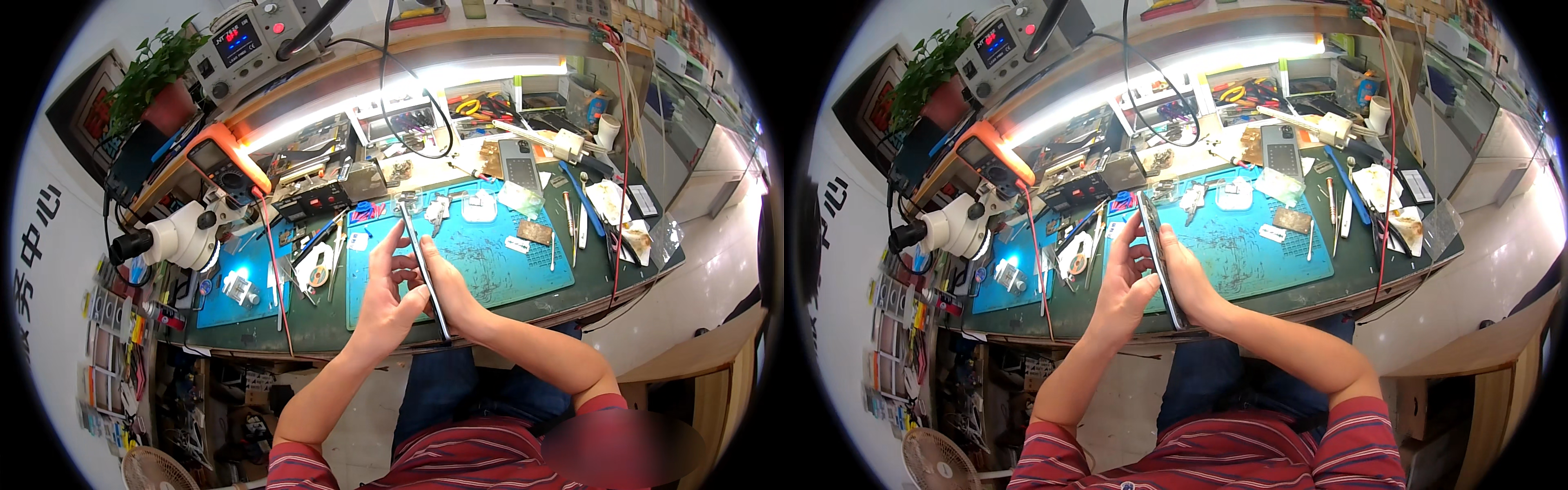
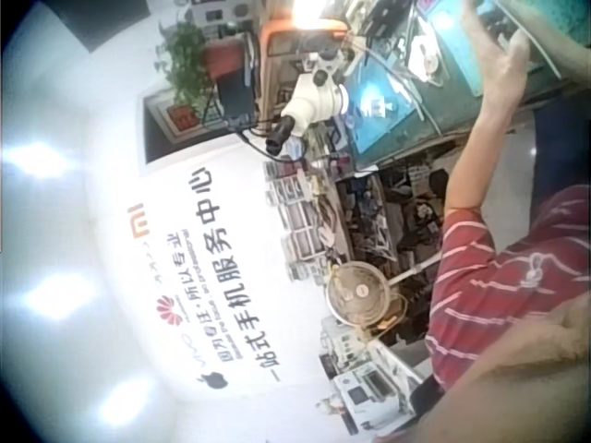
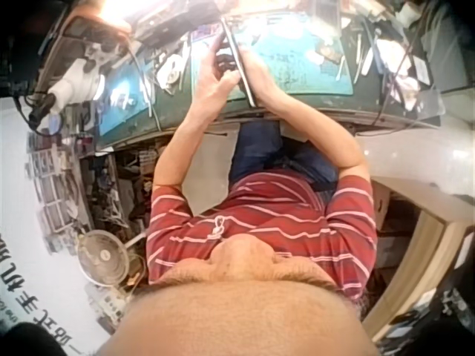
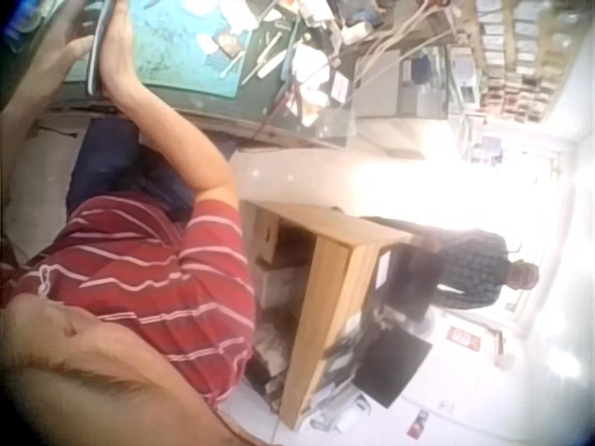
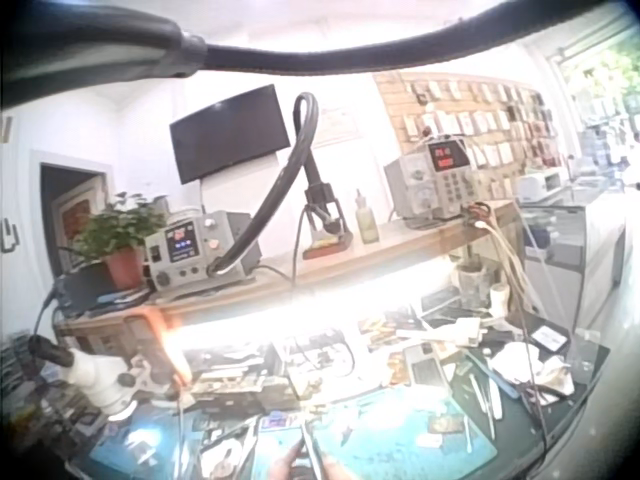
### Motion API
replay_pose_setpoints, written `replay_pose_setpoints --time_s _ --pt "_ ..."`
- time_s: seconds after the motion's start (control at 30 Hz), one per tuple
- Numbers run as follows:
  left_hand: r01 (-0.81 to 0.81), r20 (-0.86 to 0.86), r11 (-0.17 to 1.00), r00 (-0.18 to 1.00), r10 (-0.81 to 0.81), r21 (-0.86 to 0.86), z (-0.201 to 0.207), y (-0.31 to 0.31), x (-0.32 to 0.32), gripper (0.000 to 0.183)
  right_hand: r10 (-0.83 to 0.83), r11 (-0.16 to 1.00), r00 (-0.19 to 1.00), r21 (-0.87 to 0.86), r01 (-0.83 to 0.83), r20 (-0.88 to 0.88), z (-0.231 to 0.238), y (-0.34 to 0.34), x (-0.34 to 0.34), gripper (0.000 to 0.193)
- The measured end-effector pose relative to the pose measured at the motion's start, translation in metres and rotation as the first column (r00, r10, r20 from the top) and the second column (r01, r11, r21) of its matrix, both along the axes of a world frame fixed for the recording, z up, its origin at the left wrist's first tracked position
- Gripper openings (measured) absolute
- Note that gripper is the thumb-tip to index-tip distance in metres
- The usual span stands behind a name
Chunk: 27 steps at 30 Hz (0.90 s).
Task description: The person works on a disassembled smartphone at a cluttered electronics repair bench. They use tweezers to handle small internal components, repeatedly open and close the device, and inspect the motherboard and connectors.
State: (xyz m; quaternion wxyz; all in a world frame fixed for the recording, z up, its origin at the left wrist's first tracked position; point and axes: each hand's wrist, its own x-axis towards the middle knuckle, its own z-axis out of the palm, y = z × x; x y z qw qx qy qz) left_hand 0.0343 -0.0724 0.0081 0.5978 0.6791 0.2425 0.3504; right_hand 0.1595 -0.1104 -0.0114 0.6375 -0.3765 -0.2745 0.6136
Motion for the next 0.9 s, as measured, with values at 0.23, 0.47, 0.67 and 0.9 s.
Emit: replay_pose_setpoints --time_s 0.23,0.47,0.67,0.9 --pt "0.012 0.043 0.985 0.999 -0.005 -0.172 0.006 -0.005 0.0 0.086 0.002 1.0 1.0 -0.031 -0.001 0.022 0.002 -0.001 0.0 0.054" --pt "-0.025 0.06 0.981 0.998 0.038 -0.193 0.004 -0.011 0.003 0.087 0.009 0.995 1.0 -0.101 -0.008 0.009 0.004 -0.006 -0.001 0.053" --pt "-0.04 0.04 0.994 0.998 0.044 -0.105 -0.001 -0.012 0.0 0.087 0.022 0.997 1.0 -0.077 -0.022 -0.004 0.004 -0.007 -0.005 0.054" --pt "0.023 0.127 0.96 0.992 0.013 -0.278 0.0 -0.012 -0.002 0.087 -0.022 0.999 0.998 -0.04 0.024 0.065 -0.009 -0.002 -0.008 0.057"
